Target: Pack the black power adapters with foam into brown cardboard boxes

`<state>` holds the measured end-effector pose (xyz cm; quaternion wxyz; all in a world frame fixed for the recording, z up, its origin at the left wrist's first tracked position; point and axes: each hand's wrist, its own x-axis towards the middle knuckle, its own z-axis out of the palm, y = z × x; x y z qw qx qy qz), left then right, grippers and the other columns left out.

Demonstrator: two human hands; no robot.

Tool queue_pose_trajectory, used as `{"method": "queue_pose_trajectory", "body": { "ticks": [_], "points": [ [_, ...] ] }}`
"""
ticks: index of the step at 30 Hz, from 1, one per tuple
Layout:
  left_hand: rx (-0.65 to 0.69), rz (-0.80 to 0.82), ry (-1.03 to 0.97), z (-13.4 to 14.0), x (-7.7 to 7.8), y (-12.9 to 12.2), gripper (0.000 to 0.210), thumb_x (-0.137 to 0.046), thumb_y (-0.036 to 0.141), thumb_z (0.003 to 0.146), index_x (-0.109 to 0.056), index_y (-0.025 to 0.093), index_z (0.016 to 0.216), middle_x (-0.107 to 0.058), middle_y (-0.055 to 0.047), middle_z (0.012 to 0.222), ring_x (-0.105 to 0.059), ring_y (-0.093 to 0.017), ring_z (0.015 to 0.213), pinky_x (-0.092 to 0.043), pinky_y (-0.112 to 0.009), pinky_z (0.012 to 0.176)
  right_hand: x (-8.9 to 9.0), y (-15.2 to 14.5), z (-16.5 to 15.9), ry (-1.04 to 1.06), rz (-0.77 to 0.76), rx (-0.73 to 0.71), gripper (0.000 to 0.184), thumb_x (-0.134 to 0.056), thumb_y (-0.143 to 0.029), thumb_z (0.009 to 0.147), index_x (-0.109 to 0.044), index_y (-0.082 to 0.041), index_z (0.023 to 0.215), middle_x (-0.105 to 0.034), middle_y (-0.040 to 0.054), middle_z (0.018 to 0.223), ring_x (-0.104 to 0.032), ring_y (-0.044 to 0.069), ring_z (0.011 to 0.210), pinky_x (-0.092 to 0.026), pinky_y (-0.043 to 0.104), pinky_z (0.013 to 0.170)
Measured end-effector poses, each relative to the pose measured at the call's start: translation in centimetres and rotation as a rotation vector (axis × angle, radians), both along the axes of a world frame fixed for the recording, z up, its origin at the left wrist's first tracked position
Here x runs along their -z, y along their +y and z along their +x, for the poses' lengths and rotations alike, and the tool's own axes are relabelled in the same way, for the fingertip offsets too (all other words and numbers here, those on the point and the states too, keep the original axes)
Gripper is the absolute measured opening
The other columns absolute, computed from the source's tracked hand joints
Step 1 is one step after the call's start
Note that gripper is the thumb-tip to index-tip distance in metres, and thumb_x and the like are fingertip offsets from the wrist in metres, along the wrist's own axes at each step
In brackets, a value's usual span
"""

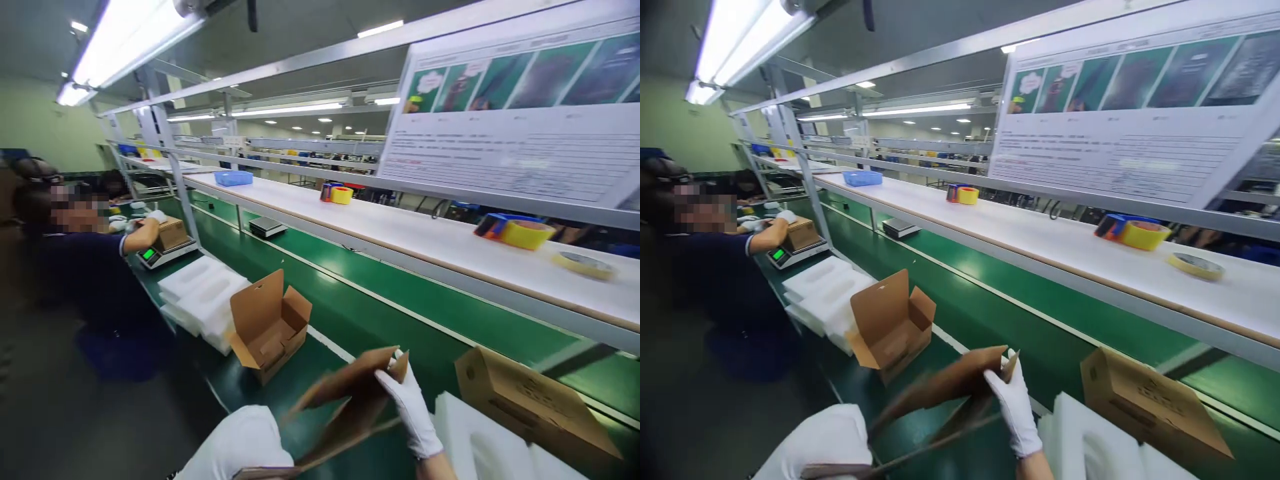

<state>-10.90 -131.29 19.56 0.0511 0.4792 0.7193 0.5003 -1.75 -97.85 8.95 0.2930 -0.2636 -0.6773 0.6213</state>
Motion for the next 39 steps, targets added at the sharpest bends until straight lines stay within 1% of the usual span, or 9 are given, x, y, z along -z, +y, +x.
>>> {"method": "queue_pose_trajectory", "body": {
  "ticks": [5, 8, 15, 22, 25, 29, 32, 35, 39],
  "points": [
    [-0.353, 0.091, 0.318, -1.9, 4.2, 3.8, 0.066, -0.061, 0.03, 0.081, -0.029, 0.02, 0.137, -0.055, -0.014, 0.118, -0.055, -0.023, 0.107, -0.049, -0.04, 0.091, 0.6, -2.9, 1.0, 0.016, -0.114, -0.49, 0.083, -0.066, -0.051, 0.07, -0.03, -0.025, 0.14, -0.034, 0.0116, 0.144, -0.035, 0.029, 0.13, -0.031, 0.046, 0.106],
    [-0.313, 0.043, 0.616, -2.7, 8.3, 7.0, 0.052, -0.053, 0.022, 0.085, -0.036, 0.027, 0.134, -0.031, -0.016, 0.14, -0.042, -0.028, 0.123, -0.046, -0.044, 0.092, 2.8, -3.9, 1.4, 0.082, -0.224, -0.557, 0.078, -0.066, -0.052, 0.069, -0.036, -0.026, 0.137, -0.035, 0.0106, 0.144, -0.034, 0.03, 0.131, -0.031, 0.048, 0.106],
    [-0.154, -0.378, 0.669, -3.2, 14.7, 11.1, 0.041, -0.041, 0.032, 0.09, -0.049, 0.016, 0.127, -0.041, -0.015, 0.138, -0.034, -0.033, 0.129, -0.033, -0.052, 0.103, 10.4, -3.8, 5.4, 0.088, -0.304, -0.007, 0.083, -0.066, -0.048, 0.072, -0.027, -0.026, 0.141, -0.035, 0.0096, 0.144, -0.035, 0.027, 0.13, -0.029, 0.046, 0.108],
    [-0.084, -0.794, 0.6, -1.4, 14.9, 10.7, 0.044, -0.032, 0.025, 0.088, -0.057, 0.011, 0.121, -0.058, -0.015, 0.12, -0.033, -0.037, 0.128, -0.006, -0.059, 0.109, 9.7, -5.9, 7.3, 0.15, -0.353, -0.025, 0.082, -0.004, -0.071, 0.083, -0.017, -0.02, 0.145, -0.027, 0.0083, 0.148, -0.031, 0.022, 0.133, -0.028, 0.041, 0.11],
    [-0.087, -0.854, 0.57, -0.8, 15.9, 10.0, 0.041, -0.034, 0.02, 0.086, -0.061, 0.009, 0.114, -0.057, -0.018, 0.121, -0.031, -0.04, 0.129, -0.004, -0.062, 0.108, 9.2, -6.0, 6.8, -0.051, -0.239, -0.071, 0.077, -0.016, -0.07, 0.085, -0.016, -0.023, 0.146, -0.019, 0.0046, 0.151, -0.021, 0.019, 0.137, -0.017, 0.038, 0.114],
    [-0.035, -0.485, 0.495, -2.1, 17.0, 8.5, 0.043, -0.042, 0.021, 0.085, -0.05, 0.027, 0.127, -0.033, -0.005, 0.146, -0.018, -0.037, 0.136, -0.007, -0.062, 0.109, 9.4, -5.6, 6.1, -0.382, -0.058, -0.031, 0.091, -0.051, -0.061, 0.078, -0.003, -0.025, 0.147, -0.009, 0.0083, 0.152, -0.014, 0.023, 0.139, -0.013, 0.043, 0.113],
    [-0.267, -0.13, 0.263, -4.4, 16.2, 8.1, 0.072, -0.051, 0.035, 0.085, -0.011, 0.029, 0.144, -0.005, -0.007, 0.154, -0.012, -0.03, 0.139, -0.019, -0.05, 0.113, 9.7, -5.5, 5.9, -0.393, -0.05, -0.1, 0.098, -0.058, -0.06, 0.073, -0.003, -0.025, 0.146, -0.008, 0.0096, 0.152, -0.022, 0.025, 0.137, -0.018, 0.044, 0.112],
    [-0.443, -0.18, -0.065, -6.5, 14.8, 8.7, 0.096, -0.057, 0.049, 0.079, 0.007, 0.021, 0.145, 0.0, -0.013, 0.153, -0.014, -0.03, 0.138, -0.019, -0.046, 0.114, 9.7, -5.9, 5.7, -0.265, -0.172, -0.282, 0.092, -0.047, -0.067, 0.076, -0.007, -0.022, 0.147, -0.013, 0.0103, 0.152, -0.025, 0.023, 0.136, -0.022, 0.04, 0.111],
    [-0.3, -0.27, -0.398, -7.0, 14.1, 8.8, 0.08, -0.032, 0.058, 0.087, 0.005, 0.018, 0.145, -0.013, -0.011, 0.152, -0.015, -0.025, 0.138, -0.015, -0.045, 0.114, 8.8, -5.9, 5.3, -0.215, -0.13, -0.202, 0.081, -0.043, -0.06, 0.083, -0.008, -0.024, 0.146, -0.01, 0.0056, 0.153, -0.012, 0.019, 0.139, -0.013, 0.039, 0.114]
  ]
}}
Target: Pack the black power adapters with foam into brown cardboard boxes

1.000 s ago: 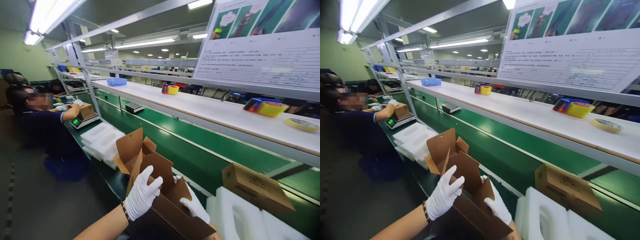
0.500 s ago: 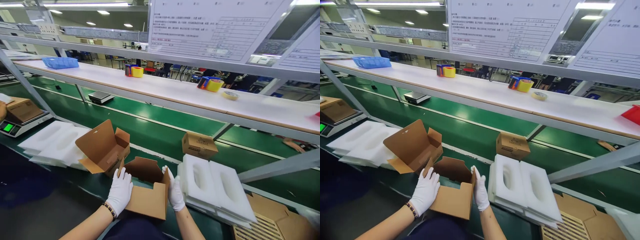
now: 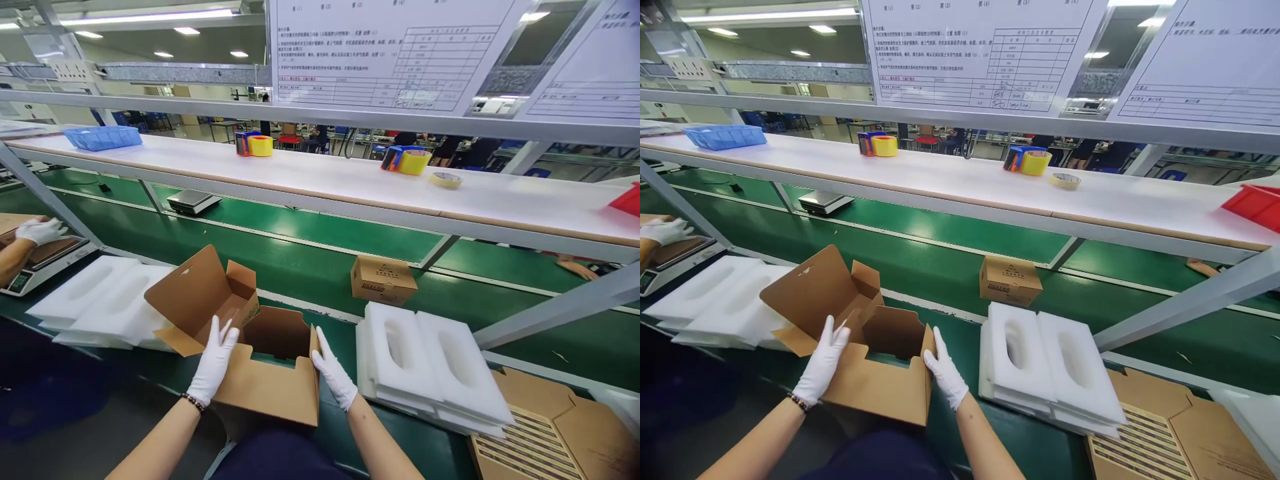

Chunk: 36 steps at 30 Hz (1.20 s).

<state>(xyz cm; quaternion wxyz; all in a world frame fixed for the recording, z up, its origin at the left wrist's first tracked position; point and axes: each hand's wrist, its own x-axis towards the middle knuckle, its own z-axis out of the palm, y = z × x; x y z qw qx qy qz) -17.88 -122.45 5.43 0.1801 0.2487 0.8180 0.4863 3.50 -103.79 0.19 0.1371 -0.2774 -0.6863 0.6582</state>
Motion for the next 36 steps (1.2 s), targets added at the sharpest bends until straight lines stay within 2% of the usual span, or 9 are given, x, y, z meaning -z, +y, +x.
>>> {"method": "queue_pose_trajectory", "body": {
  "ticks": [3, 6, 11, 16, 21, 24, 27, 32, 36],
  "points": [
    [0.142, 0.063, -0.074, 0.6, 0.9, -0.6, 0.069, -0.008, 0.055, 0.089, -0.019, 0.016, 0.144, -0.026, -0.006, 0.149, -0.018, -0.02, 0.137, -0.017, -0.039, 0.114, -0.6, 0.6, -0.6, -0.132, 0.145, -0.018, 0.094, -0.063, -0.045, 0.072, -0.01, -0.022, 0.146, -0.007, 0.0061, 0.153, -0.007, 0.021, 0.14, -0.01, 0.039, 0.114],
    [0.284, -0.046, -0.168, 0.8, 2.2, -0.8, 0.066, -0.013, 0.057, 0.089, -0.033, 0.02, 0.14, -0.031, -0.005, 0.147, -0.023, -0.02, 0.136, -0.024, -0.038, 0.112, -0.8, 0.9, -1.1, -0.274, 0.289, 0.024, 0.106, -0.066, -0.028, 0.061, -0.004, -0.022, 0.147, -0.002, 0.006, 0.153, -0.003, 0.022, 0.14, -0.009, 0.039, 0.114],
    [0.427, -0.369, -0.143, 0.7, 3.1, 0.7, 0.089, -0.046, 0.056, 0.081, 0.003, 0.02, 0.146, -0.018, -0.012, 0.151, -0.023, -0.027, 0.136, -0.022, -0.044, 0.112, -0.2, 1.0, -1.3, -0.33, 0.336, 0.043, 0.112, -0.066, -0.026, 0.058, 0.001, -0.02, 0.146, -0.005, 0.0083, 0.153, -0.008, 0.025, 0.139, -0.014, 0.042, 0.113],
    [0.452, -0.277, 0.239, 0.4, 4.2, 2.6, 0.097, -0.055, 0.03, 0.073, 0.008, 0.012, 0.145, 0.004, -0.012, 0.153, -0.003, -0.026, 0.14, -0.013, -0.044, 0.114, 0.8, 1.2, -0.3, -0.208, 0.5, -0.006, 0.064, -0.055, -0.018, 0.064, -0.047, -0.023, 0.128, -0.033, 0.007, 0.143, -0.023, 0.024, 0.136, -0.017, 0.044, 0.112],
    [0.852, -0.369, 0.417, -1.2, 3.2, 3.6, 0.082, -0.067, 0.045, 0.065, -0.038, 0.021, 0.138, -0.025, -0.012, 0.149, -0.006, -0.036, 0.138, -0.015, -0.052, 0.112, -1.4, 2.1, 0.6, -0.267, 0.56, -0.324, 0.033, -0.053, -0.035, 0.077, -0.066, -0.03, 0.107, -0.042, 0.003, 0.138, -0.016, 0.031, 0.136, -0.014, 0.052, 0.109],
    [1.031, -0.484, 0.371, -1.8, 1.7, 4.5, 0.082, -0.069, 0.053, 0.06, -0.042, 0.032, 0.135, -0.021, -0.007, 0.151, -0.007, -0.04, 0.137, -0.019, -0.058, 0.107, -3.2, 2.5, -0.5, -0.486, 0.606, -0.37, 0.069, -0.063, -0.055, 0.065, -0.05, -0.032, 0.129, -0.043, 0.009, 0.135, -0.033, 0.036, 0.124, -0.029, 0.05, 0.099],
    [0.974, -0.544, 0.437, -1.1, 1.1, 6.1, 0.066, -0.058, 0.055, 0.071, -0.043, 0.036, 0.133, -0.026, -0.005, 0.149, -0.022, -0.038, 0.133, -0.029, -0.053, 0.103, -3.7, 1.9, -2.6, -0.715, 0.725, -0.377, 0.113, -0.076, -0.056, 0.043, -0.029, -0.027, 0.142, -0.047, 0.0151, 0.124, -0.046, 0.037, 0.106, -0.04, 0.048, 0.084],
    [0.82, -0.676, 0.578, 1.2, 2.2, 8.6, 0.075, -0.055, 0.052, 0.072, -0.035, 0.022, 0.139, -0.053, -0.014, 0.122, -0.046, -0.034, 0.109, -0.044, -0.046, 0.085, -1.0, 0.9, -3.4, -0.811, 0.843, -0.368, 0.105, -0.077, -0.036, 0.048, -0.03, -0.022, 0.14, -0.047, 0.0192, 0.124, -0.044, 0.039, 0.109, -0.037, 0.051, 0.085],
    [0.871, -0.717, 0.551, 1.1, 2.8, 9.1, 0.089, -0.055, 0.068, 0.063, -0.039, 0.02, 0.136, -0.054, -0.015, 0.117, -0.046, -0.034, 0.108, -0.043, -0.047, 0.086, 1.3, 2.0, -1.9, -0.775, 0.648, -0.353, 0.119, -0.077, -0.055, 0.041, -0.023, -0.024, 0.143, -0.02, 0.0186, 0.145, -0.019, 0.044, 0.129, -0.024, 0.055, 0.098]
  ]
}}
